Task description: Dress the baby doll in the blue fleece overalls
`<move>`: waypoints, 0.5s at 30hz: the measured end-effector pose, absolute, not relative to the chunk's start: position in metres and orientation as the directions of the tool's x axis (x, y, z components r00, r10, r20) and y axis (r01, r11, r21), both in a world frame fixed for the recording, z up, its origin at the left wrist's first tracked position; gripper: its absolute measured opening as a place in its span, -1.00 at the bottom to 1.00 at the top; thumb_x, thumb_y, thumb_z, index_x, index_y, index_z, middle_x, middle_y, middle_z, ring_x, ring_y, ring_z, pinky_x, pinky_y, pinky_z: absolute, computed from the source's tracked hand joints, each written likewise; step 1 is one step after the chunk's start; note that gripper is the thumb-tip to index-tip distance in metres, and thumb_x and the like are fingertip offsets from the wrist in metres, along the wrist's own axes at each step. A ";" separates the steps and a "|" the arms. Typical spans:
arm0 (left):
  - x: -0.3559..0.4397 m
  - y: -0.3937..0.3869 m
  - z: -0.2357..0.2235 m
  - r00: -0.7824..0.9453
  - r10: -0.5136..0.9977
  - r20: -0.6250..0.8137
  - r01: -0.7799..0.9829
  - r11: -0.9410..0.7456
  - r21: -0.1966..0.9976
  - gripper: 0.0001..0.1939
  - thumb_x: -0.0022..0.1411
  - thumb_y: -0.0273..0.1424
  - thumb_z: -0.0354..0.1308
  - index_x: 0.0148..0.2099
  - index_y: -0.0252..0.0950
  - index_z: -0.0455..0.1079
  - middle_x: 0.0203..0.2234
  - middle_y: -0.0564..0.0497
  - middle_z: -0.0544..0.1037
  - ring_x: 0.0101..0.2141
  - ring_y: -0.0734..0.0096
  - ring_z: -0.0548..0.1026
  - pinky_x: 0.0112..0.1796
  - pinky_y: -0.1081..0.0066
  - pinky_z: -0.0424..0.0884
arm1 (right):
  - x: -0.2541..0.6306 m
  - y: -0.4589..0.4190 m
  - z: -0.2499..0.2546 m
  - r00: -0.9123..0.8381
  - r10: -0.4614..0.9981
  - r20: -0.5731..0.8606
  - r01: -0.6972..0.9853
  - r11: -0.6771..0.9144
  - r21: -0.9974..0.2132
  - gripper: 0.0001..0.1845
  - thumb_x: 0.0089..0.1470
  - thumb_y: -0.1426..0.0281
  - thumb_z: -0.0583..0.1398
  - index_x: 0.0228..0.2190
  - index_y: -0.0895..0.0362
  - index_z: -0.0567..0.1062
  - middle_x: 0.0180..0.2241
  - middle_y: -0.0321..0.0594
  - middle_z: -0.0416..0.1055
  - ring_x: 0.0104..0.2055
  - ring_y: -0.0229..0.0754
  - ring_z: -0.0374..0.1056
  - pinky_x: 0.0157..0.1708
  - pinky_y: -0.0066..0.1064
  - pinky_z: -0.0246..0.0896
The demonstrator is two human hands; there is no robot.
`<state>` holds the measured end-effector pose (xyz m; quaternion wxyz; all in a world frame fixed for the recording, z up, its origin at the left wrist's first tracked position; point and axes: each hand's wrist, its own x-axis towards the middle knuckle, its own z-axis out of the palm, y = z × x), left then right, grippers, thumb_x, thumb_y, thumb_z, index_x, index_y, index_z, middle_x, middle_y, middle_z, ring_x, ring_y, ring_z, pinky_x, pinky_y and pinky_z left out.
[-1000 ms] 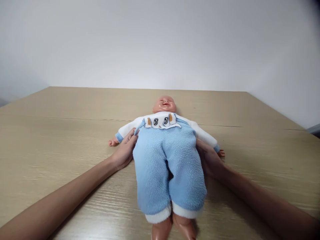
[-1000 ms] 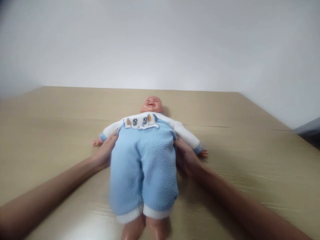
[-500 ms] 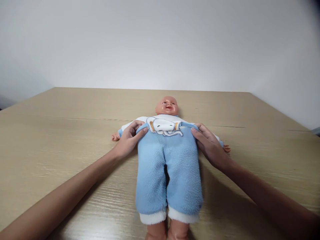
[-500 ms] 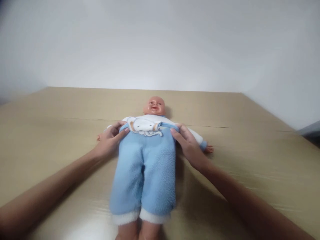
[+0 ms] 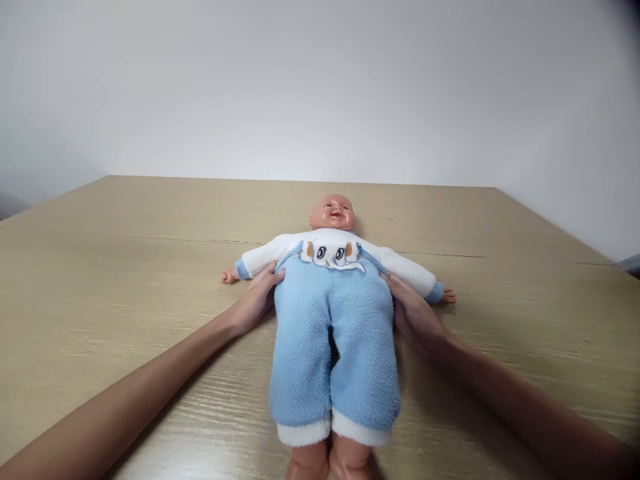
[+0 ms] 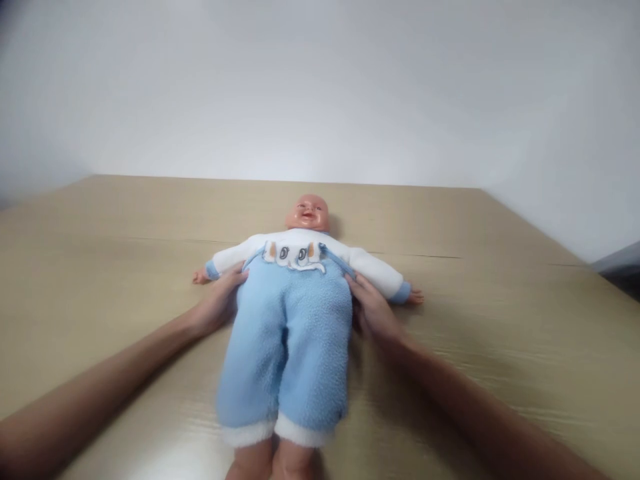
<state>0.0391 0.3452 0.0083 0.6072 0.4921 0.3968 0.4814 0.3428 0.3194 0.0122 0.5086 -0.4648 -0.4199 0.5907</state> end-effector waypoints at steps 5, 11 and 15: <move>0.063 0.340 0.009 0.148 0.986 -0.080 -0.417 0.136 0.898 -0.55 0.26 -0.09 0.41 0.07 -0.24 0.55 0.05 -0.09 0.64 0.14 -0.03 0.51 0.21 0.16 0.39 | 0.332 0.324 0.011 -0.013 0.989 -0.145 -0.349 -0.140 -0.927 -0.62 0.17 0.03 0.41 -0.05 -0.09 0.63 0.08 -0.30 0.65 0.28 0.03 0.47 0.34 -0.15 0.39; 0.049 0.354 0.009 0.234 0.972 0.023 -0.366 0.067 0.928 -0.61 0.25 -0.08 0.49 -0.04 -0.20 0.56 -0.07 -0.03 0.61 -0.09 0.18 0.51 -0.04 0.32 0.45 | 0.339 0.334 0.006 -0.053 0.997 -0.059 -0.311 -0.072 -0.948 -0.60 0.19 0.04 0.39 -0.01 -0.07 0.60 0.00 -0.26 0.65 0.23 0.05 0.48 0.24 -0.12 0.43; 0.035 0.364 0.010 0.282 0.958 0.056 -0.187 -0.003 0.982 -0.61 0.32 -0.02 0.43 -0.16 -0.25 0.51 -0.33 0.05 0.46 -0.34 0.39 0.32 -0.29 0.43 0.25 | 0.348 0.335 0.004 -0.054 0.999 -0.002 -0.180 -0.011 -0.984 -0.61 0.22 -0.03 0.37 -0.08 -0.05 0.59 -0.06 -0.28 0.61 0.13 0.01 0.48 0.19 -0.20 0.38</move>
